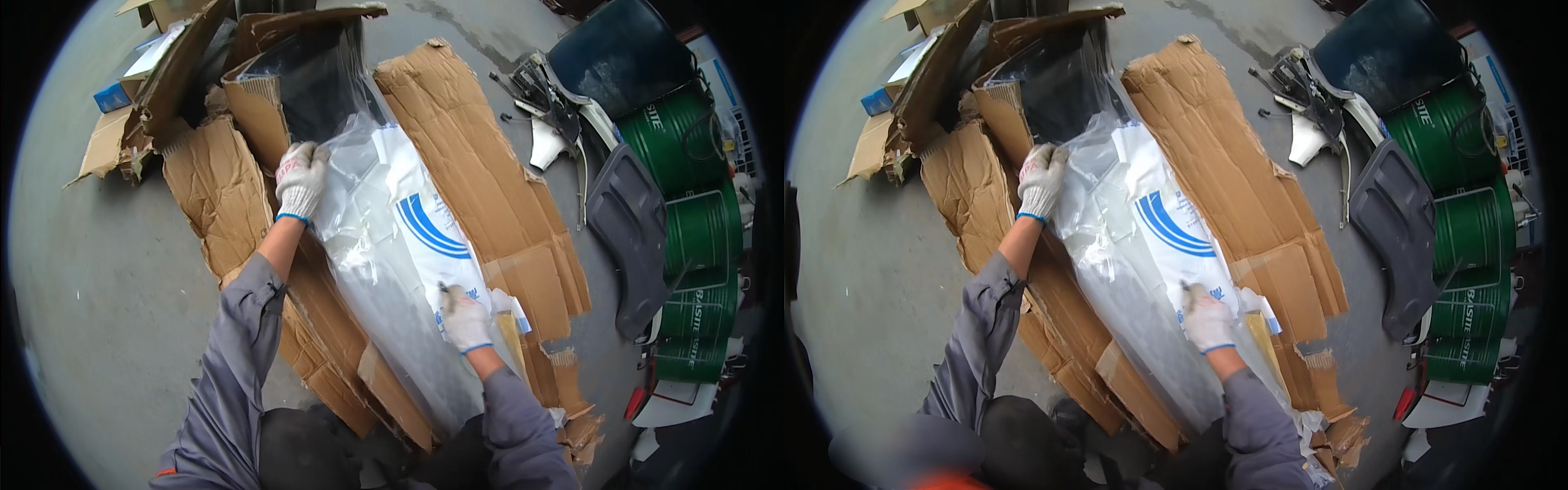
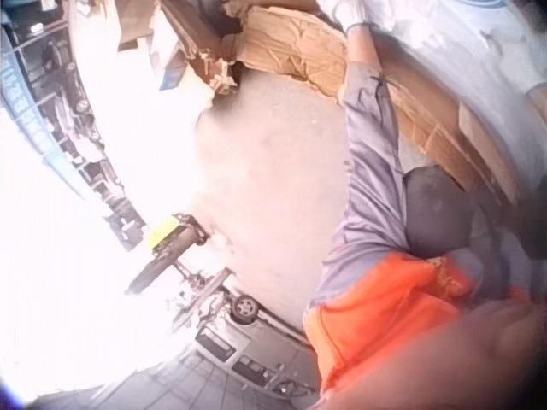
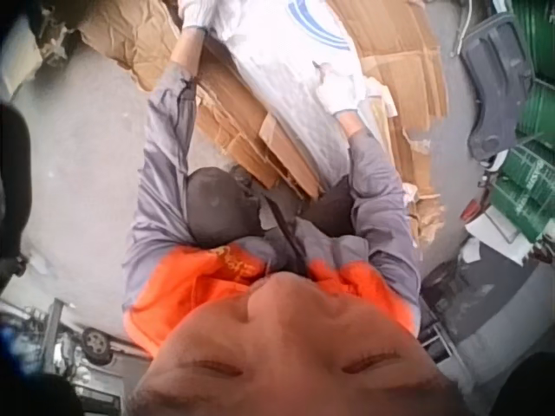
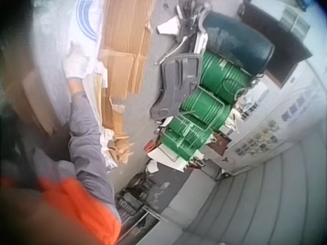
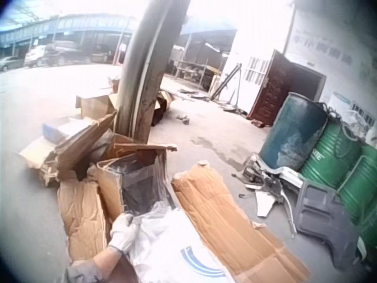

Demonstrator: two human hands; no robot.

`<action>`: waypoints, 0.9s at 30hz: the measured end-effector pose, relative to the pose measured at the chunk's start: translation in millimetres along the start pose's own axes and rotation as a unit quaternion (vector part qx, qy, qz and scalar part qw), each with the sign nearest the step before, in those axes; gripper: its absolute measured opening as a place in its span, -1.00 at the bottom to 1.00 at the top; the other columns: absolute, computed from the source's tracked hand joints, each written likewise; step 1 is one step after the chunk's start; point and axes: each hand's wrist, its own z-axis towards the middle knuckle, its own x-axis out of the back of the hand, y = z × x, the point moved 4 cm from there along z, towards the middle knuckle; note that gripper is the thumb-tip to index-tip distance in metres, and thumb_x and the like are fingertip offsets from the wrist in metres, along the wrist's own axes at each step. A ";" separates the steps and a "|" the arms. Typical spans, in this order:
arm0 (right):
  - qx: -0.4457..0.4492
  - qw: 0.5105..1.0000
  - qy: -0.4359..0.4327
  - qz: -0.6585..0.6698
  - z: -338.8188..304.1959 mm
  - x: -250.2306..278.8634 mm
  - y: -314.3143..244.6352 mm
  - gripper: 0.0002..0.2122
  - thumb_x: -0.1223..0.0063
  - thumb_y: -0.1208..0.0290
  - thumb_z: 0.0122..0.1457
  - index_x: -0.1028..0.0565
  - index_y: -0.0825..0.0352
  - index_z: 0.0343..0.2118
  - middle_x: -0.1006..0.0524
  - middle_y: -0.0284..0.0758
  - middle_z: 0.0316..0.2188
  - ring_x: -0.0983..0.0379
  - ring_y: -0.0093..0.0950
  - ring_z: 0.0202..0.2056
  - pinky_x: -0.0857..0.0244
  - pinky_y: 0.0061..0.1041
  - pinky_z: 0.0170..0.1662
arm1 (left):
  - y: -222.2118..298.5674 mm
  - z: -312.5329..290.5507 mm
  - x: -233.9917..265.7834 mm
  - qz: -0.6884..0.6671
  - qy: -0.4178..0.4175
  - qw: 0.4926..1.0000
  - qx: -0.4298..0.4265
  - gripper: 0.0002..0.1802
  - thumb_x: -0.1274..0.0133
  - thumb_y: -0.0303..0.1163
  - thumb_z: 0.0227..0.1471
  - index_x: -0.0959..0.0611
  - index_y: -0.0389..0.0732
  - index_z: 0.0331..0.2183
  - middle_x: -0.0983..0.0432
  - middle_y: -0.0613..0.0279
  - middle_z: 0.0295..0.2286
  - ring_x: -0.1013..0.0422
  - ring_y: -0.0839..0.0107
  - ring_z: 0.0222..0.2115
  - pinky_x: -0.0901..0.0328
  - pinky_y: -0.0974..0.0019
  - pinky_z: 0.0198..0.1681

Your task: The person walks to a long cardboard box on the floor of a workshop and uses a small knife to cut tape and open the box. They remove cardboard and plastic wrapping to reveal a long white-wrapped item, then continue removing packaging layers.

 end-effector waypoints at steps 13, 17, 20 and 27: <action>-0.002 0.660 0.121 0.741 101.3 -39.8 -67.7 -0.72 0.05 0.44 0.38 -0.48 0.48 0.05 -0.59 -0.30 -0.13 -0.53 -0.55 -0.17 -0.43 -0.53 -0.08 | 84.2 -125.5 -38.9 0.209 -0.249 0.804 -0.497 -0.61 -0.12 0.01 -0.02 -0.64 -0.14 -0.37 -0.48 0.19 -0.47 -0.44 0.16 -0.22 0.10 -0.28 0.32; 0.067 0.725 0.212 0.652 113.7 20.0 -77.9 -0.78 0.05 0.42 0.37 -0.52 0.44 -0.07 -0.58 -0.38 -0.21 -0.50 -0.58 -0.17 -0.39 -0.54 -0.06 | 97.5 -135.6 -24.7 0.218 -0.366 0.827 -0.366 -0.54 -0.12 0.00 0.05 -0.58 -0.20 -0.20 -0.61 0.02 -0.38 -0.53 0.07 -0.21 -0.16 -0.08 0.20; 0.032 0.747 0.119 0.654 136.2 56.3 -60.0 -0.68 0.04 0.28 0.39 -0.51 0.40 0.04 -0.61 -0.36 -0.20 -0.51 -0.62 -0.14 -0.37 -0.54 0.01 | 97.1 -138.8 -17.6 0.185 -0.400 0.852 -0.283 -0.50 -0.11 0.00 0.10 -0.52 -0.22 -0.13 -0.64 -0.04 -0.43 -0.59 -0.01 -0.33 -0.35 0.03 -0.01; 0.036 0.657 -0.064 0.750 59.8 24.1 -97.0 -0.65 0.06 0.26 0.40 -0.49 0.44 0.07 -0.62 -0.27 -0.12 -0.54 -0.47 -0.06 -0.46 -0.45 -0.05 | 113.0 -149.8 27.4 0.186 -0.332 0.900 -0.212 -0.50 -0.16 0.02 0.06 -0.50 -0.22 -0.21 -0.57 -0.02 -0.61 -0.58 -0.01 -0.47 -0.45 0.06 -0.36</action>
